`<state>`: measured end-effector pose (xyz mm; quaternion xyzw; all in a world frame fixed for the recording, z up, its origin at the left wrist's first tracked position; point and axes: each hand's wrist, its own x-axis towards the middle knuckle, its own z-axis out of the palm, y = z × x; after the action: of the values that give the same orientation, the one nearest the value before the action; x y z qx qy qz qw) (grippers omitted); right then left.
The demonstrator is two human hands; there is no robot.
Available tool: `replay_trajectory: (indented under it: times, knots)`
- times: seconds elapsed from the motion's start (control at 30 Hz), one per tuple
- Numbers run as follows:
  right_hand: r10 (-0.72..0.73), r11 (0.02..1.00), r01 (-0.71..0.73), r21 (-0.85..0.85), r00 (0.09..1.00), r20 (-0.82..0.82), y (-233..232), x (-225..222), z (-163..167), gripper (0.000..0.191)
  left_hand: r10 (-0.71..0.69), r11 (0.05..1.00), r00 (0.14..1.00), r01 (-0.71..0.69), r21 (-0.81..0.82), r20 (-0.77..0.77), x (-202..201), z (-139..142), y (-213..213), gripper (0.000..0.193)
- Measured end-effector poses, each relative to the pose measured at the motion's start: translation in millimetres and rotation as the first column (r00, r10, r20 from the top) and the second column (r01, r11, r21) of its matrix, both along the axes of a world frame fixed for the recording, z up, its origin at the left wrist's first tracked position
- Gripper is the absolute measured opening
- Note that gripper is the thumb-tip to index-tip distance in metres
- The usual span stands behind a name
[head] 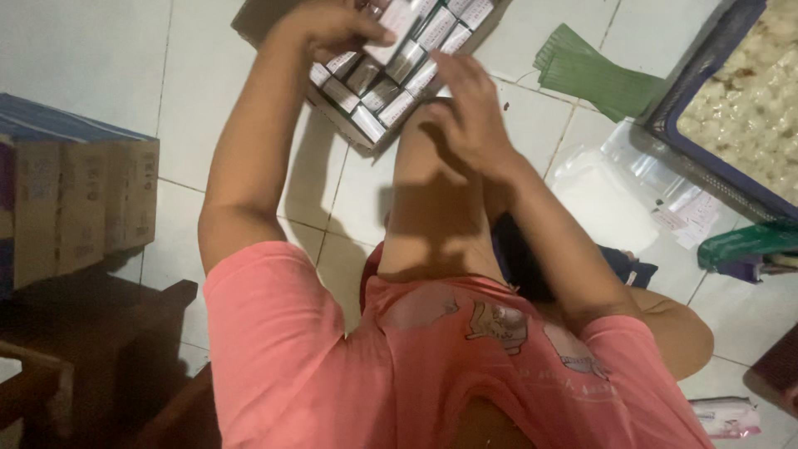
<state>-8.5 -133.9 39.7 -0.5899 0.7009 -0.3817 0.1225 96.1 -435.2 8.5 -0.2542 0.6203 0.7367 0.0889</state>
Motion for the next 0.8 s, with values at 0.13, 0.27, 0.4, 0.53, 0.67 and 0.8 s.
replay_trajectory:
  times: [0.13, 0.27, 0.4, 0.53, 0.67, 0.8]
  knots:
    - [0.069, 0.995, -0.058, 0.084, 0.990, -0.123, -8.5, 5.5, -16.2, 0.038, -0.182, 0.793, 0.851, 0.423, -0.438, 0.492, 2.6, -20.6, -16.4, 0.044]
    - [0.024, 0.993, -0.009, 0.120, 0.992, -0.120, 8.5, 0.9, -17.9, 0.033, -0.155, 0.553, 0.699, 0.647, -0.525, 0.698, 0.0, -46.5, -3.7, 0.044]
    - [-0.006, 0.990, 0.021, 0.141, 0.994, -0.106, 26.1, 6.7, -19.1, 0.034, -0.195, 0.432, 0.665, 0.718, -0.546, 0.721, 5.3, -69.9, 8.8, 0.047]
    - [-0.037, 0.990, 0.047, 0.130, 0.996, -0.079, 34.1, 12.1, -23.1, 0.037, -0.092, 0.541, 0.841, 0.492, -0.682, 0.533, 13.0, -86.9, 24.1, 0.051]
    - [-0.046, 0.988, 0.054, 0.145, 0.997, -0.054, 38.5, 11.9, -22.5, 0.038, -0.058, 0.391, 0.915, 0.388, -0.835, 0.398, 9.3, -92.8, 37.5, 0.061]
    - [-0.043, 0.977, 0.051, 0.206, 0.998, -0.039, 41.1, 12.6, -20.6, 0.042, -0.079, 0.416, 0.895, 0.429, -0.802, 0.438, 11.7, -88.5, 48.5, 0.048]
